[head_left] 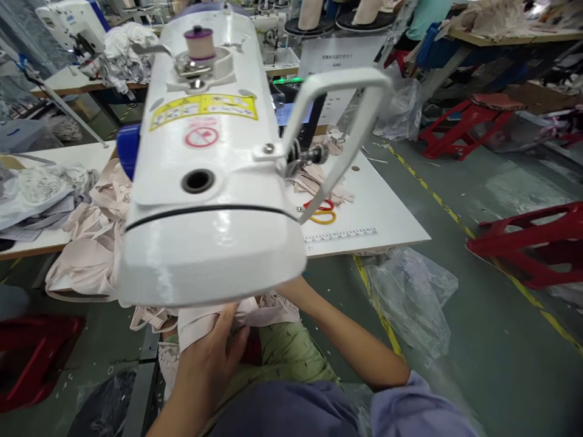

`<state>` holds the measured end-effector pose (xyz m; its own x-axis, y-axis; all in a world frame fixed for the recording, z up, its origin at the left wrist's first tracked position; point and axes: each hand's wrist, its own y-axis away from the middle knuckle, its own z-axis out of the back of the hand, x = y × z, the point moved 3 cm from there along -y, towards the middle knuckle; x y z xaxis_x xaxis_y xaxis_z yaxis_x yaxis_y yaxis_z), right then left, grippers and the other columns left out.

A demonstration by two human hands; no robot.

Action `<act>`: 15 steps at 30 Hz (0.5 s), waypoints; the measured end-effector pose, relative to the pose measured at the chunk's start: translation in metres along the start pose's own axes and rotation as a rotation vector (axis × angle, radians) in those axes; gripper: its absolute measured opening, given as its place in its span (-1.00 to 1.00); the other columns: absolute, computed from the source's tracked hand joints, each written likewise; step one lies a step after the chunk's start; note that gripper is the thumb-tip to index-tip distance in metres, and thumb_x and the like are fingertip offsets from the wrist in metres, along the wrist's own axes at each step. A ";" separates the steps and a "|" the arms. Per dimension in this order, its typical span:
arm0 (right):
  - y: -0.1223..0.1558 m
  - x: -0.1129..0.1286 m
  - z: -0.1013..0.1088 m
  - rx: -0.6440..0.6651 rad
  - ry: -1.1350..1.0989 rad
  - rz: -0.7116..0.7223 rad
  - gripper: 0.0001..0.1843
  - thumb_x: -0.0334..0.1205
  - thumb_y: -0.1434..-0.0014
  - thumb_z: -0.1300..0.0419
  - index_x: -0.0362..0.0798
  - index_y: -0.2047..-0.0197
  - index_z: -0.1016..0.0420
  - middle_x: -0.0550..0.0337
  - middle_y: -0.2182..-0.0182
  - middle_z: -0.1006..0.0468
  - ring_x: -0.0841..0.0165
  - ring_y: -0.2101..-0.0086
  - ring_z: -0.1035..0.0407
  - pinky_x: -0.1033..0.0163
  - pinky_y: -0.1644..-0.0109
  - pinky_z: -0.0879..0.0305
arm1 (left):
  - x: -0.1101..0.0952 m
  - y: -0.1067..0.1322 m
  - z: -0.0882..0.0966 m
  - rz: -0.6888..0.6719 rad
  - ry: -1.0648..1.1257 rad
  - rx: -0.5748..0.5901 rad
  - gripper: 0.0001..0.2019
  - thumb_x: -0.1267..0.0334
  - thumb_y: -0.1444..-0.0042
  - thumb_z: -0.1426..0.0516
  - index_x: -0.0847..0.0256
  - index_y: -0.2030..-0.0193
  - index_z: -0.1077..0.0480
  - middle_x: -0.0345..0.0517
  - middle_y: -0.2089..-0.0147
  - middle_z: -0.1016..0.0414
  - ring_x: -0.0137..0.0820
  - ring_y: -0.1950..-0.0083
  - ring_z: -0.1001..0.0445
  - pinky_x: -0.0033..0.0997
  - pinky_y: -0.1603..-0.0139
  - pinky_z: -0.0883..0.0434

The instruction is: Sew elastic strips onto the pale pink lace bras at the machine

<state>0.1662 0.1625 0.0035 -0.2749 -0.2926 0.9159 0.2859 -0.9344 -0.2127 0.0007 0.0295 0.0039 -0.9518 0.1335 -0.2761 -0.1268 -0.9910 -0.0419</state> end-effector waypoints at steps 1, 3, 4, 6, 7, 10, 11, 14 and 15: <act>0.001 -0.003 0.001 -0.038 -0.030 -0.002 -0.84 -0.11 -0.26 -0.14 0.05 0.16 -0.47 0.07 0.20 -0.48 0.17 0.16 -0.38 0.02 0.03 -0.41 | 0.001 0.000 0.001 -0.007 -0.007 -0.006 -0.41 0.13 -0.34 -0.03 -0.03 -0.47 0.00 0.00 -0.18 -0.48 -0.19 0.04 -0.57 -0.46 0.32 -0.43; 0.003 -0.008 0.003 -0.121 -0.094 -0.006 -0.83 -0.09 -0.25 -0.16 0.04 0.16 -0.49 0.06 0.13 -0.50 0.18 0.16 -0.40 0.05 0.03 -0.42 | 0.000 0.000 0.003 -0.028 -0.010 0.007 -0.41 0.13 -0.34 -0.04 -0.02 -0.47 -0.01 0.00 -0.17 -0.49 -0.24 0.12 -0.59 -0.47 0.34 -0.42; 0.005 -0.011 0.003 -0.151 -0.118 -0.008 -0.82 -0.08 -0.26 -0.16 0.04 0.16 -0.49 0.05 0.08 -0.50 0.19 0.16 -0.40 0.05 0.03 -0.42 | 0.000 0.000 0.004 -0.036 -0.008 0.019 -0.41 0.12 -0.34 -0.04 -0.02 -0.47 -0.01 0.00 -0.16 -0.50 -0.26 0.16 -0.59 -0.49 0.36 -0.41; 0.008 -0.015 0.005 -0.181 -0.150 -0.008 -0.82 -0.08 -0.27 -0.15 0.04 0.16 -0.48 0.05 0.03 -0.49 0.23 0.19 -0.40 0.08 0.03 -0.41 | -0.001 0.001 0.007 -0.025 0.001 0.037 -0.41 0.12 -0.34 -0.04 -0.01 -0.47 -0.01 -0.02 -0.14 -0.51 -0.30 0.22 -0.59 -0.52 0.43 -0.36; 0.009 -0.016 0.006 -0.180 -0.154 -0.003 -0.83 -0.09 -0.28 -0.14 0.04 0.16 -0.48 0.07 0.03 -0.50 0.24 0.20 -0.40 0.09 0.03 -0.40 | -0.001 0.001 0.008 -0.009 0.006 0.047 -0.41 0.12 -0.34 -0.04 0.00 -0.47 -0.01 -0.02 -0.11 -0.52 -0.33 0.25 -0.58 -0.53 0.47 -0.32; 0.013 -0.015 0.008 -0.165 -0.132 0.010 -0.85 -0.12 -0.30 -0.13 0.04 0.18 -0.47 0.10 0.09 -0.50 0.28 0.21 -0.39 0.14 0.04 -0.37 | 0.000 0.001 0.009 0.032 0.021 0.095 -0.43 0.11 -0.36 -0.01 0.02 -0.47 0.00 -0.06 -0.02 -0.56 -0.39 0.37 -0.56 -0.55 0.59 -0.16; 0.014 -0.014 0.009 -0.158 -0.122 0.008 -0.86 -0.14 -0.31 -0.12 0.03 0.18 -0.47 0.11 0.10 -0.50 0.29 0.20 -0.39 0.15 0.04 -0.36 | 0.000 0.001 0.009 0.029 0.029 0.110 -0.42 0.10 -0.36 -0.01 0.02 -0.47 0.02 -0.09 0.02 -0.57 -0.41 0.39 -0.55 -0.54 0.61 -0.12; 0.017 -0.012 0.010 -0.136 -0.116 0.000 -0.86 -0.16 -0.32 -0.10 0.02 0.18 -0.46 0.12 0.13 -0.49 0.29 0.18 -0.38 0.18 0.06 -0.34 | -0.003 -0.001 0.009 0.005 0.043 0.097 -0.42 0.09 -0.36 -0.01 0.00 -0.47 0.03 -0.15 0.06 -0.58 -0.41 0.41 -0.53 -0.54 0.59 -0.16; 0.018 -0.011 0.010 -0.131 -0.117 0.000 -0.86 -0.17 -0.32 -0.10 0.01 0.19 -0.46 0.12 0.15 -0.49 0.29 0.19 -0.38 0.18 0.08 -0.33 | -0.005 -0.001 0.009 0.000 0.045 0.083 -0.42 0.10 -0.36 -0.02 0.00 -0.46 0.02 -0.15 0.04 -0.57 -0.41 0.41 -0.53 -0.54 0.58 -0.18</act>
<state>0.1836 0.1511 -0.0074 -0.1639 -0.2744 0.9475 0.1621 -0.9550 -0.2485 0.0028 0.0300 0.0140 -0.9386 0.1318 -0.3189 -0.1513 -0.9878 0.0373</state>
